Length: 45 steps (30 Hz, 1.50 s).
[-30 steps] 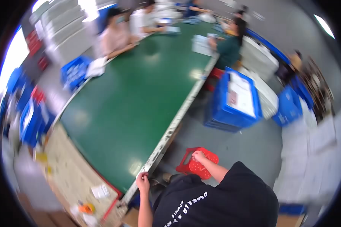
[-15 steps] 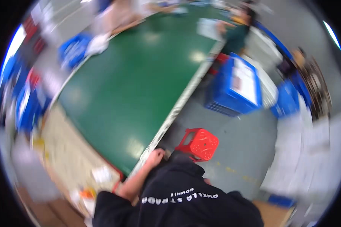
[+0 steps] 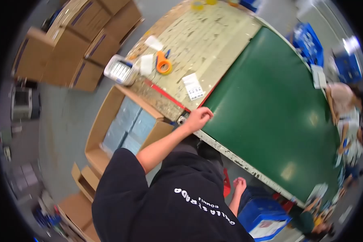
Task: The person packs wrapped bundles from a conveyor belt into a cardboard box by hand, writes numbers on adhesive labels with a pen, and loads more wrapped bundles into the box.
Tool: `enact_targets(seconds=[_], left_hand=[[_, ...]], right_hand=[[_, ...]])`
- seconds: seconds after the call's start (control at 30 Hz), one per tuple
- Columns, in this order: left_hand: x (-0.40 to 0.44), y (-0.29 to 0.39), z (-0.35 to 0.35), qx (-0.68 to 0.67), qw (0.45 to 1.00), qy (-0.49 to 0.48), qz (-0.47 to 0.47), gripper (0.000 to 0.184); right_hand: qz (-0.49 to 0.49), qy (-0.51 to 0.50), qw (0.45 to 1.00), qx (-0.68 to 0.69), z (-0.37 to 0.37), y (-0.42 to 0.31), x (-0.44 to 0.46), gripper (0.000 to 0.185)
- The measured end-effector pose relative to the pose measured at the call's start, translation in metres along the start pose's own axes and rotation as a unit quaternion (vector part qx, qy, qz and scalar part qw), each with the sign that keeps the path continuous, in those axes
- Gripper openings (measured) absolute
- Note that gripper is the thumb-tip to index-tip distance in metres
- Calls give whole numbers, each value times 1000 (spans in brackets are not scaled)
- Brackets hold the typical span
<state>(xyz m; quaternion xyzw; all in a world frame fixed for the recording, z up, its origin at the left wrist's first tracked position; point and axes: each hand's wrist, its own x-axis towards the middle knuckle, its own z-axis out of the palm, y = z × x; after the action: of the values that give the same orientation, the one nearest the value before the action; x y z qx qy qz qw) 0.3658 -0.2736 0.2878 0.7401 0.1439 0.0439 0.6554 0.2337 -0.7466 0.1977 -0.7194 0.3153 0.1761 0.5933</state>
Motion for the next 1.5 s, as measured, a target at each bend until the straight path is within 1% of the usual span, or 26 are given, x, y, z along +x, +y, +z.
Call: enact_targets(seconds=[0.03, 0.07, 0.1, 0.13, 0.2, 0.23, 0.3, 0.47, 0.57, 0.6, 0.67, 0.7, 0.73, 0.77, 0.83, 0.87, 0.93, 1.0, 1.03, 1.1, 1.13, 1.2, 1.23, 1.4, 1.47, 1.5], left_hand=[[-6, 10, -18, -14, 999, 34, -25, 15], [-11, 4, -30, -35, 995, 97, -5, 15], [-15, 6, -48, -10, 989, 148, 8, 15], [-22, 1, -66, -12, 983, 183, -33, 15], [-36, -4, -103, 6, 961, 272, -41, 14], [-43, -8, -123, -5, 951, 305, -44, 14], [-53, -11, -168, 27, 932, 362, -21, 15], [-46, -53, -315, 167, 881, 440, -47, 17], [-18, -73, -401, 298, 843, 436, -100, 20], [-5, -86, -430, 301, 843, 437, -95, 20], [21, -122, -475, 470, 792, 371, -116, 33], [31, -134, -490, 500, 797, 315, -126, 43], [46, -133, -497, 595, 747, 218, -199, 47], [55, -133, -498, 644, 711, 164, -228, 54], [61, -141, -496, 661, 700, 128, -237, 54], [61, -160, -502, 631, 732, 158, -203, 52], [57, -163, -507, 651, 726, 154, -158, 50], [47, -192, -527, 628, 751, 192, -66, 50], [52, -183, -526, 625, 757, 182, -57, 50], [51, -169, -519, 596, 770, 177, -145, 50], [50, -167, -513, 592, 775, 167, -143, 50], [49, -161, -506, 630, 744, 184, -124, 48], [52, -155, -503, 608, 757, 179, -156, 50], [49, -184, -532, 577, 789, 167, -134, 46], [44, -180, -545, 459, 853, 206, -141, 40], [44, -175, -546, 487, 837, 212, -132, 37]], right_hand=[[-24, -13, 999, -47, 5, -27, 25, 12], [-51, -27, 994, -93, 13, -52, 51, 13], [-80, -56, 991, -89, 33, -81, 69, 12], [-104, -84, 988, -82, 54, -107, 77, 13], [-166, -166, 965, -117, 100, -147, 91, 13], [-167, -178, 962, -120, 125, -163, 93, 13], [-209, -258, 933, -139, 174, -189, 90, 13], [-218, -360, 896, -143, 286, -216, 60, 11], [-228, -393, 876, -162, 338, -213, 39, 12], [-207, -401, 875, -173, 350, -206, 33, 11], [-185, -404, 875, -194, 389, -199, 25, 11], [-167, -409, 878, -186, 402, -196, 15, 12], [-150, -409, 881, -184, 412, -193, 8, 12], [-146, -415, 873, -210, 425, -191, 6, 12], [-138, -428, 872, -195, 456, -192, -3, 10], [-154, -430, 859, -232, 466, -193, -1, 10], [-116, -436, 872, -189, 489, -200, 0, 11], [-148, -431, 869, -192, 504, -208, 11, 11], [-164, -430, 867, -192, 508, -213, 18, 11], [-197, -398, 873, -202, 513, -219, 36, 11], [-221, -380, 871, -221, 512, -220, 51, 11], [-252, -329, 882, -225, 510, -221, 75, 13], [-243, -318, 889, -222, 507, -225, 85, 13], [-236, -299, 899, -216, 491, -237, 108, 13], [-227, -300, 901, -216, 490, -243, 114, 14], [-226, -307, 901, -206, 490, -246, 117, 14]])
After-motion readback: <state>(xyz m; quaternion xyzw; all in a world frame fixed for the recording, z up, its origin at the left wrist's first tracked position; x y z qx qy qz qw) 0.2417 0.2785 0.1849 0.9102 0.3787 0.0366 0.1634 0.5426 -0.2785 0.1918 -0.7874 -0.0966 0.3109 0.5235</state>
